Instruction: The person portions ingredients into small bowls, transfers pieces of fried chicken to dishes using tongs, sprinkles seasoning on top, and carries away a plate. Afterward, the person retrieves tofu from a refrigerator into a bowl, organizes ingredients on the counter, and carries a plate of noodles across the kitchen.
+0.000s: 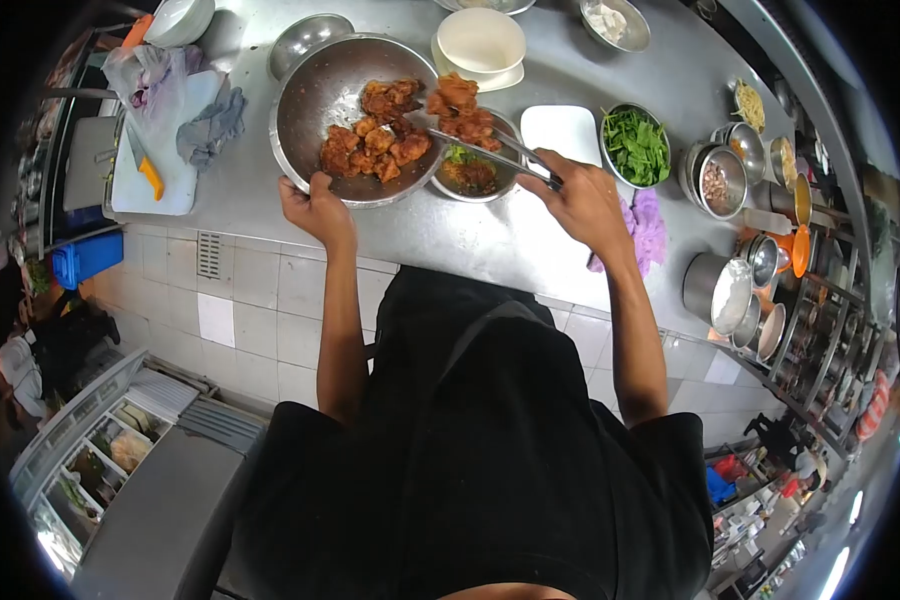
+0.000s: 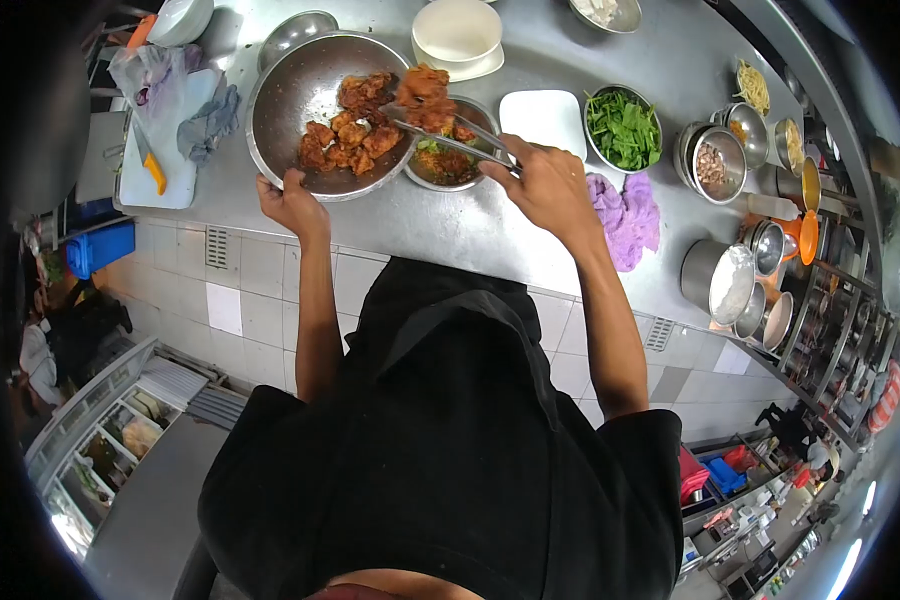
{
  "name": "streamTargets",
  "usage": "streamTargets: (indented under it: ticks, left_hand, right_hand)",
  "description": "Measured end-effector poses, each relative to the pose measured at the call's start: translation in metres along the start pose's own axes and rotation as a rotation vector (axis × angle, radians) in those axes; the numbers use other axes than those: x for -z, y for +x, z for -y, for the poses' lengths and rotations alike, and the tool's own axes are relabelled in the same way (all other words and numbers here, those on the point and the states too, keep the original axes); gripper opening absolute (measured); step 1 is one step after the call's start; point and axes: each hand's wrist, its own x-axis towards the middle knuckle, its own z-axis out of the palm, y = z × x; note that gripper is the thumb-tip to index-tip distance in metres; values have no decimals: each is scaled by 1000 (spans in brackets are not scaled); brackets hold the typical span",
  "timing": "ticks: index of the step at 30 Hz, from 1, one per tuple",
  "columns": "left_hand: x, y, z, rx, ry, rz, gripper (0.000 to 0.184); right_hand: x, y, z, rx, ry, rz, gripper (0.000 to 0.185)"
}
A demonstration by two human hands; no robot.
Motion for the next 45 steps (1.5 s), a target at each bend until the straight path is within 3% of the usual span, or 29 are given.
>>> streamTargets:
  ticks: [4,9,12,14,16,18,23,25,28,30,32,38,42,45]
  left_hand:
    - [4,9,5,-7,-54,-45,17]
    - [9,21,7,-12,-74,-21,17]
    - [11,23,3,-9,-79,-6,18]
    - [14,27,3,-6,-84,0,18]
    - [21,31,9,66,-108,11,25]
    - [26,33,13,95,-137,7,26]
    - [24,34,1,157,-204,5,26]
    - [24,34,-2,158,-210,19,26]
    - [30,35,-2,170,-211,11,26]
    - [31,34,-9,169,-216,-8,25]
    - [34,35,-14,170,-224,-38,25]
    - [38,41,-13,119,-167,14,19]
    - [30,44,2,67,-193,102,21]
    - [23,44,4,87,-188,93,18]
  right_hand:
    - [1,-12,-12,-99,-5,71,40]
    - [-10,-5,-14,-22,-207,148,38]
    - [18,-3,1,-66,-296,256,39]
    - [37,-3,5,-65,-318,199,37]
    - [58,5,-1,-116,-191,294,35]
    - [59,26,-16,-151,-243,151,34]
    - [14,95,-58,6,-574,114,23]
    - [0,112,-57,129,-740,168,18]
    - [-16,129,-49,133,-808,288,15]
    - [-9,128,-49,140,-782,282,14]
    - [8,115,-48,190,-717,109,14]
    - [68,44,9,97,-599,12,19]
    - [65,23,35,21,-443,88,22]
    - [33,20,34,101,-492,182,23]
